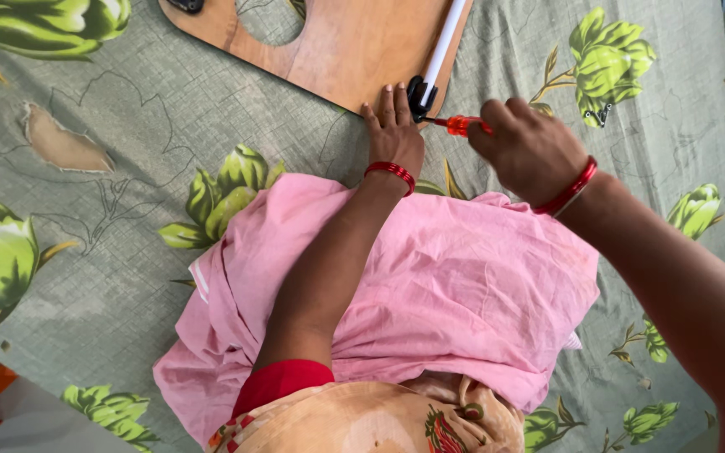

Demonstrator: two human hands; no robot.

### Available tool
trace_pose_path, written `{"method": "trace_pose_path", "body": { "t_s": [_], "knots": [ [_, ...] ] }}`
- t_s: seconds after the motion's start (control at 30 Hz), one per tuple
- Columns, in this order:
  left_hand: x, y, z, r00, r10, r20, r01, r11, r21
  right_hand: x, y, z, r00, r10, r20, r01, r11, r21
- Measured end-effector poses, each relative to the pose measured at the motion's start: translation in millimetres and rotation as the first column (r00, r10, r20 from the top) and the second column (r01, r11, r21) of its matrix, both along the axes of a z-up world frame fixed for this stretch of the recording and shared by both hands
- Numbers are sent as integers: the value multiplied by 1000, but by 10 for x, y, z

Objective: The person uses a red screwdriver to tighten screws on the black plastic brackets of a wooden board with white legs. They work on each bracket in turn, securing the legs to the board.

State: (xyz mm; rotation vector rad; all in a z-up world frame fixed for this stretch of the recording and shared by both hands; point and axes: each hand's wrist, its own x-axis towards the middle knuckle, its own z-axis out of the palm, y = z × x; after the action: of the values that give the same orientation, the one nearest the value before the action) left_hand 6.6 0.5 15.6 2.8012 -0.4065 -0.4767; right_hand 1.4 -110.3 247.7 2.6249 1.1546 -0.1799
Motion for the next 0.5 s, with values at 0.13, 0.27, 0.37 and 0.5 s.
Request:
{"method": "trace_pose_path", "body": {
  "t_s": [0.13,0.27,0.37,0.5],
  "knots": [
    [-28,49,45,1000,12,-2,-12,999,-34,7,167,-66,892,-444,-80,398,859,-322],
    [9,52,99,1000,-9,-18,9,999,-32,77,222,50,898,-427,-105,423,904,-58],
    [6,50,90,999,7,36,-6,1000,-23,31,189,121,984,-165,-66,177,922,343],
    [-15,47,87,998,-28,-58,28,1000,-1,-51,129,36,943,-331,-33,332,942,49]
  ]
}}
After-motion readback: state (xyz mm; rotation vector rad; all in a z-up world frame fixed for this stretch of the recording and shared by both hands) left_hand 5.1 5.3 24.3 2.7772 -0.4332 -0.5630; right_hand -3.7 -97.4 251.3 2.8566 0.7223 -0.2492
